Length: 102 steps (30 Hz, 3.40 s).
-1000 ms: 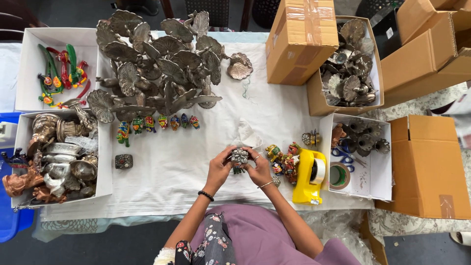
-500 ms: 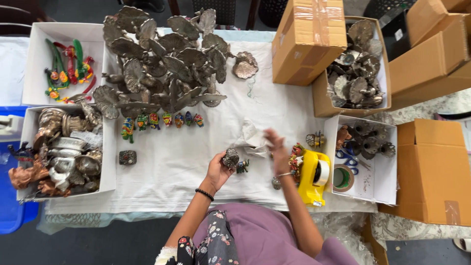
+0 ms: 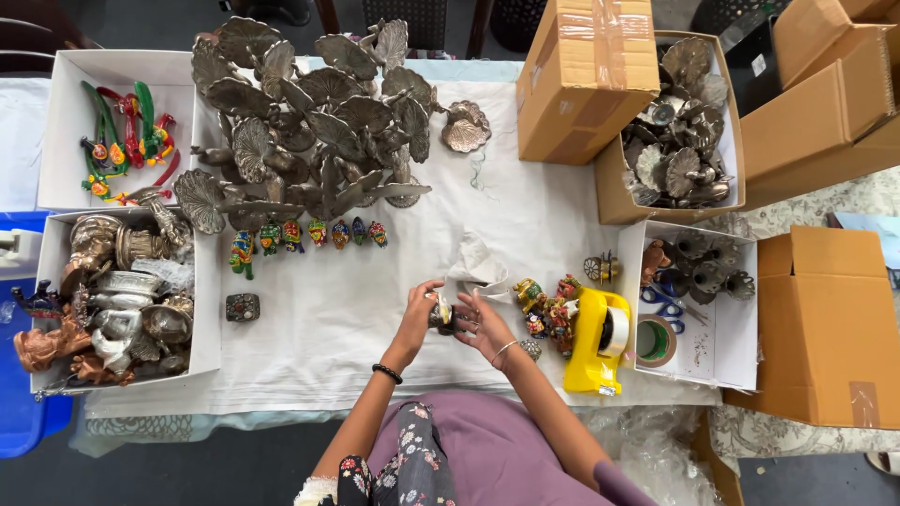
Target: The person wipes small decorative items, including silver-colored cubes and colorful figurines, with a white cloth on a table. They pick up each item, wipe it, and place it back down or into a box.
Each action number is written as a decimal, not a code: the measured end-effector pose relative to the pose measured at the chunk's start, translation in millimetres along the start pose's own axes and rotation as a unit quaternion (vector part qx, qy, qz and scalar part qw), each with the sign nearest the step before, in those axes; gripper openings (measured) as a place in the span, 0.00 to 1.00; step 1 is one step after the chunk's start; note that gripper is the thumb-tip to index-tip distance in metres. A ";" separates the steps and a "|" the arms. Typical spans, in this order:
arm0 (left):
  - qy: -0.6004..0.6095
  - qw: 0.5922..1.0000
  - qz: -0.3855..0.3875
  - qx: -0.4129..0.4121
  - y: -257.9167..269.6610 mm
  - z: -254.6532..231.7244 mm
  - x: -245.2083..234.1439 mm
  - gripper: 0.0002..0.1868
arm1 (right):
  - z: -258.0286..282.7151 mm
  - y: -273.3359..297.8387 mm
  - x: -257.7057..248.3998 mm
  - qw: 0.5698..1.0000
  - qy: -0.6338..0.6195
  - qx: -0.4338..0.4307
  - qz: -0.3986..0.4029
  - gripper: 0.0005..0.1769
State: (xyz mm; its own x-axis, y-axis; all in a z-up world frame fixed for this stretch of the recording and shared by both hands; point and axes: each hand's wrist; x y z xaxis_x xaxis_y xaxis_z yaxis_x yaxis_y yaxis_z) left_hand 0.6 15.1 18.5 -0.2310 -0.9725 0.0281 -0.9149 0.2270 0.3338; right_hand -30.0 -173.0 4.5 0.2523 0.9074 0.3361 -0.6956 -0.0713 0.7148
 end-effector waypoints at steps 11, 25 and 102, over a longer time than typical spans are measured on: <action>-0.244 0.966 -0.026 0.085 20.7 -37.0 14.0 0.20 | -19.7 -5.9 1.3 0.998 0.010 -0.055 -0.023 0.34; 0.184 0.967 0.113 -0.135 18.1 3.9 -7.1 0.33 | 15.9 6.7 3.9 0.975 0.102 -0.174 0.094 0.42; 0.558 0.772 0.280 -0.115 -106.1 174.6 -71.3 0.25 | 74.6 -122.3 -70.1 0.522 0.727 -0.397 -0.204 0.26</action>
State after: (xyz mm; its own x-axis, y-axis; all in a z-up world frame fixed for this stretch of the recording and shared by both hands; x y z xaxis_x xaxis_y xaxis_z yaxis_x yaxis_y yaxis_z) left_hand 56.4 69.3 -183.5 -0.0232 -0.1918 0.9812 -0.6626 0.7379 0.1286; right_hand 87.6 -258.8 -60.8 0.1126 0.1760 -0.9779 -0.9887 -0.0781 -0.1279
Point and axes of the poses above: each hand's wrist, its own y-axis away from the middle knuckle, its own x-axis out of the palm, z = x × y, and after that the axes turned 4 degrees about -z, right-handed
